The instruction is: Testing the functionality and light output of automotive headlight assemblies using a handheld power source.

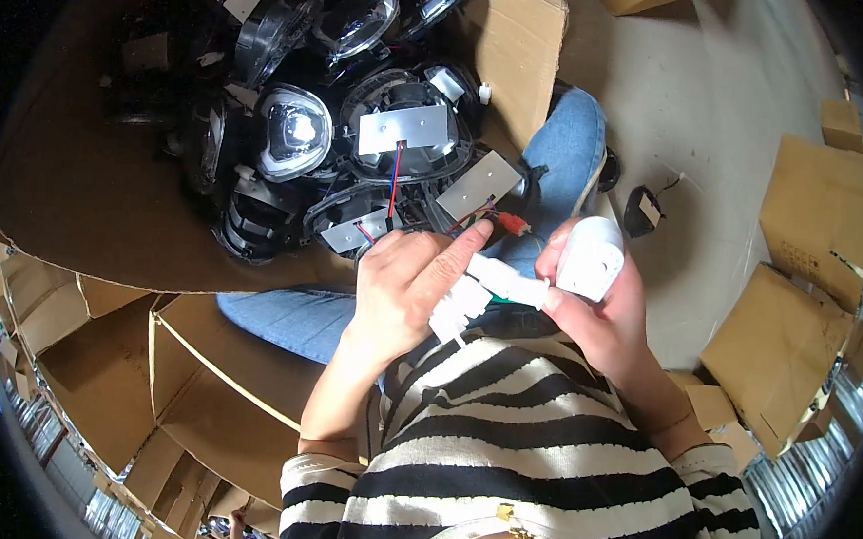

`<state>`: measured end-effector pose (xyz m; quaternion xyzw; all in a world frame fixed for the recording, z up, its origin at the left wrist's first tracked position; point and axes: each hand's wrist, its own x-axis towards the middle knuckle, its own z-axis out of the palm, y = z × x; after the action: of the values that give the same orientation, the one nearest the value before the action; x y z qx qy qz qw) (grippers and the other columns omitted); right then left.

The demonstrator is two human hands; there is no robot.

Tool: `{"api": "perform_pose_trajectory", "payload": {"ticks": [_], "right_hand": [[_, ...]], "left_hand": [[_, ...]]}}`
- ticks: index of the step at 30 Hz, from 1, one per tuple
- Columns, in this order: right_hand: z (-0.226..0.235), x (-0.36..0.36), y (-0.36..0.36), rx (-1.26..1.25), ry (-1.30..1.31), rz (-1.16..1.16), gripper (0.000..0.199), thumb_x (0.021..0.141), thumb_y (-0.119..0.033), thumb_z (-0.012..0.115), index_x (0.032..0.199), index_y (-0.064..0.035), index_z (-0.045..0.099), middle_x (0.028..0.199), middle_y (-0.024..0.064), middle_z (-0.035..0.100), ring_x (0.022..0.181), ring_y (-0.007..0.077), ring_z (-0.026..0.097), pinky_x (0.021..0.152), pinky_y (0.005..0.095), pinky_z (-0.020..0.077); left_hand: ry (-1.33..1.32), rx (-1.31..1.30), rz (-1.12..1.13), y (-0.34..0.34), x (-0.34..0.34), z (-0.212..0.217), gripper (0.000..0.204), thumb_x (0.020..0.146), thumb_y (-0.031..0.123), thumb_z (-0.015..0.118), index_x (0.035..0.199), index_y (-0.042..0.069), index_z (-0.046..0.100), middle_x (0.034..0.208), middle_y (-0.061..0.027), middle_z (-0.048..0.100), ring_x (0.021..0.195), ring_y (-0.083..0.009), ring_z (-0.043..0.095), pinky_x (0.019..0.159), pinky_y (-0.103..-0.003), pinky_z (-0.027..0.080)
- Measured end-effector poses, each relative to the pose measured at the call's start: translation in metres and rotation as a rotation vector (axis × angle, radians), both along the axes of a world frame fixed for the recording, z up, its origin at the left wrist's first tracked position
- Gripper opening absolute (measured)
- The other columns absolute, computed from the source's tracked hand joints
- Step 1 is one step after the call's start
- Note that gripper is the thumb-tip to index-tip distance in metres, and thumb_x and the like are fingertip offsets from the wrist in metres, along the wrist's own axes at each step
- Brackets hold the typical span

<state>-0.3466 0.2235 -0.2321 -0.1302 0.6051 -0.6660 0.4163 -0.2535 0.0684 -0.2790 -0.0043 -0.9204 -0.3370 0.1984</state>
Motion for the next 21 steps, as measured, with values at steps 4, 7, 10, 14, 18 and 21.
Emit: {"api": "perform_pose_trajectory", "payload": {"ticks": [4,7,10,14,18,21], "right_hand": [[-0.003,0.001,-0.003,0.122,0.149,-0.031,0.033,0.066,0.004,0.048,0.097,-0.0016,0.038,0.081,0.0043,0.047,0.073,0.0089,0.046,0.066,0.0204,0.0376],[-0.009,0.002,-0.002,0.072,0.167,-0.108,0.032,0.066,0.003,0.048,0.096,-0.0014,0.039,0.08,0.0041,0.047,0.07,0.0093,0.047,0.064,0.0209,0.038],[-0.006,-0.003,-0.006,0.023,0.097,-0.146,0.037,0.061,-0.001,0.045,0.097,-0.0005,0.038,0.08,0.0063,0.045,0.069,0.01,0.043,0.06,0.0198,0.0348],[-0.005,-0.006,-0.003,0.009,-0.009,-0.194,0.04,0.059,-0.013,0.045,0.096,-0.0003,0.039,0.08,0.0091,0.044,0.063,0.0109,0.04,0.054,0.0201,0.0325],[-0.006,-0.005,-0.002,0.02,-0.034,-0.253,0.037,0.062,-0.014,0.041,0.096,0.0006,0.04,0.08,0.0106,0.045,0.063,0.0112,0.04,0.052,0.0208,0.0317],[-0.012,-0.013,0.006,-0.002,-0.032,-0.199,0.035,0.066,-0.013,0.041,0.098,0.0014,0.038,0.084,0.0107,0.045,0.067,0.012,0.043,0.056,0.0213,0.036]], "left_hand": [[0.043,0.088,-0.015,-0.003,-0.002,0.0,0.042,0.056,0.009,0.054,0.098,0.004,0.054,0.058,-0.002,0.043,0.049,-0.0146,0.045,0.044,-0.026,0.034],[0.016,0.055,-0.055,-0.002,-0.009,0.0,0.041,0.057,0.01,0.054,0.097,0.005,0.054,0.058,-0.0025,0.043,0.049,-0.0151,0.044,0.044,-0.027,0.035],[0.008,0.111,-0.062,-0.001,-0.014,0.001,0.044,0.055,0.008,0.057,0.099,0.003,0.053,0.058,-0.0034,0.042,0.049,-0.0157,0.043,0.045,-0.026,0.035],[0.028,0.143,-0.082,0.0,-0.019,-0.002,0.048,0.053,0.006,0.06,0.101,0.003,0.052,0.057,-0.0039,0.042,0.05,-0.016,0.042,0.044,-0.026,0.034],[0.052,0.155,-0.081,0.004,-0.023,-0.002,0.049,0.053,0.007,0.061,0.101,0.004,0.052,0.057,-0.0041,0.041,0.049,-0.0164,0.042,0.045,-0.026,0.034],[0.065,0.171,-0.07,0.006,-0.023,-0.001,0.049,0.053,0.007,0.061,0.101,0.004,0.052,0.057,-0.004,0.041,0.049,-0.0166,0.042,0.045,-0.026,0.035]]}}
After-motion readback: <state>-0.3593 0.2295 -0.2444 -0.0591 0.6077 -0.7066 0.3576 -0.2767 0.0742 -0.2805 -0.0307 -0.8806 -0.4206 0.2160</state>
